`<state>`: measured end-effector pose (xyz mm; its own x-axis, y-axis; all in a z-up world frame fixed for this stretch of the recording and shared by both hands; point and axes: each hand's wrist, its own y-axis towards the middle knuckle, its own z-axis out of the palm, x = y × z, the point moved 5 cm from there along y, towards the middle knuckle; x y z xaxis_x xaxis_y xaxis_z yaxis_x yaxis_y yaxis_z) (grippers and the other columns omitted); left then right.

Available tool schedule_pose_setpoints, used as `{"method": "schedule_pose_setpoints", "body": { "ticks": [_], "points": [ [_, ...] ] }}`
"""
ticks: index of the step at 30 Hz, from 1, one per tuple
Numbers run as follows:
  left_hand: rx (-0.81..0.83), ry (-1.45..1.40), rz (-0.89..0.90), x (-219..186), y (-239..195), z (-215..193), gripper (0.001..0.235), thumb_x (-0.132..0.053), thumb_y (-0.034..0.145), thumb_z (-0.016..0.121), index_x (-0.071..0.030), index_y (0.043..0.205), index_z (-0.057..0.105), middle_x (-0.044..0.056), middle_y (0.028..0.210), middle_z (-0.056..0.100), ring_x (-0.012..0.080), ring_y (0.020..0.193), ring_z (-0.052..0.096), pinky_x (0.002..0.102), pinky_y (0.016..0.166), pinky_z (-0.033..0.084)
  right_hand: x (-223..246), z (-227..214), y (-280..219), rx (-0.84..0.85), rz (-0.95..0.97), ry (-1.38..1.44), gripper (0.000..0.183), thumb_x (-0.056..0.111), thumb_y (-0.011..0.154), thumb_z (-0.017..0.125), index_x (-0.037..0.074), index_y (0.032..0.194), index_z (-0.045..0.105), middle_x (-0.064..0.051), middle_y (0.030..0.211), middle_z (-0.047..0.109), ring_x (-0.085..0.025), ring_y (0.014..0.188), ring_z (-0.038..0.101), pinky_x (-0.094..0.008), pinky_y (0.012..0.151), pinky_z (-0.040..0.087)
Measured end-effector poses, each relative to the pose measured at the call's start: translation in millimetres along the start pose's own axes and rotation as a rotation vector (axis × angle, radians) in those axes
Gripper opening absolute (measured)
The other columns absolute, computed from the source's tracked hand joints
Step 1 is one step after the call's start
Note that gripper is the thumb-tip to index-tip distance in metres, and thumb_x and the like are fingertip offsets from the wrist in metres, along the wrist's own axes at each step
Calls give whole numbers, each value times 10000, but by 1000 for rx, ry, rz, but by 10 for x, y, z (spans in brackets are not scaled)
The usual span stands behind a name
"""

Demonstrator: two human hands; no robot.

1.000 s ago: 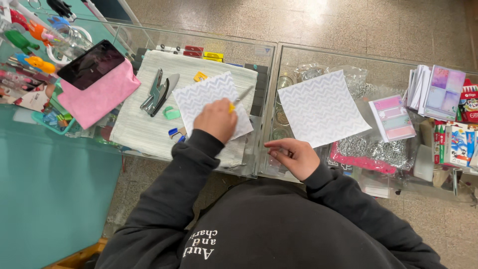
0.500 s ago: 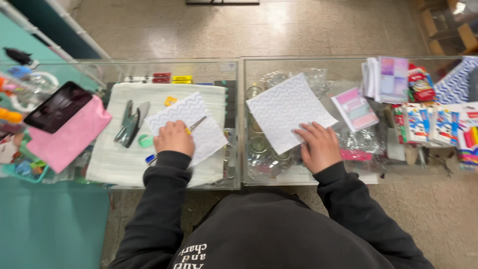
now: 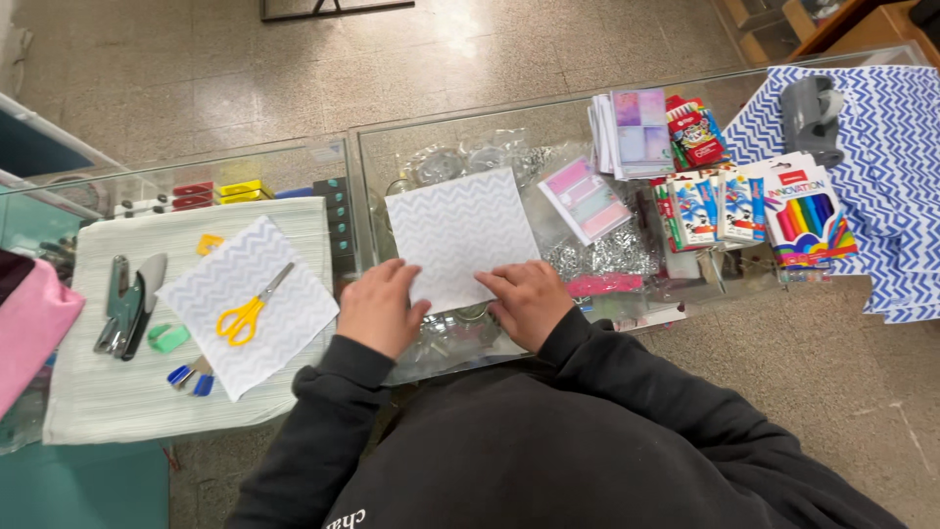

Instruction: The person places a small rectangular item on a sheet of patterned wrapping paper, cuts the paper to size with scissors, then wraps the item by folding and taping the paper edges. The wrapped package is set aside on the counter.

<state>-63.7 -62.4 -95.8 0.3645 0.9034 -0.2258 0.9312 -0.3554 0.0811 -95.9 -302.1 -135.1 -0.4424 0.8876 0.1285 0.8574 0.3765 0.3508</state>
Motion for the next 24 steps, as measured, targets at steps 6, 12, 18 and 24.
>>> {"method": "schedule_pose_setpoints", "body": {
  "ticks": [6, 12, 18, 24],
  "points": [
    [65, 65, 19, -216, 66, 302, 526, -418, 811, 772, -281, 1305, 655, 42, 1377, 610, 301, 1317, 583, 482, 1005, 514, -1088, -208, 19, -42, 147, -108, 505, 375, 851, 726, 275, 1342, 667, -20, 1255, 687, -264, 1193, 658, -460, 1005, 476],
    [166, 18, -87, -278, 62, 222, 484, -393, 838, 762, -304, 1301, 649, 24, 1373, 592, 299, 1359, 549, 480, 1020, 512, -1648, -201, -116, 95, 332, -256, 682, 638, 865, 649, 243, 1420, 624, -45, 1332, 637, -292, 1272, 618, -463, 990, 518],
    [216, 15, -180, -345, 83, 231, 485, -368, 804, 817, -292, 1259, 667, 26, 1352, 593, 305, 1344, 567, 479, 1002, 528, -1686, -308, 4, 181, 487, -139, 686, 739, 836, 647, 221, 1281, 573, -69, 1214, 618, -344, 1196, 633, -509, 890, 571],
    [217, 8, -225, -428, 47, 168, 475, -333, 819, 825, -261, 1262, 668, 56, 1350, 594, 329, 1351, 563, 494, 1011, 527, -1708, -494, 264, 333, 603, 242, 1089, 563, 675, 912, 284, 1528, 294, -170, 1353, 563, -462, 1223, 624, -554, 1015, 530]
  ]
}}
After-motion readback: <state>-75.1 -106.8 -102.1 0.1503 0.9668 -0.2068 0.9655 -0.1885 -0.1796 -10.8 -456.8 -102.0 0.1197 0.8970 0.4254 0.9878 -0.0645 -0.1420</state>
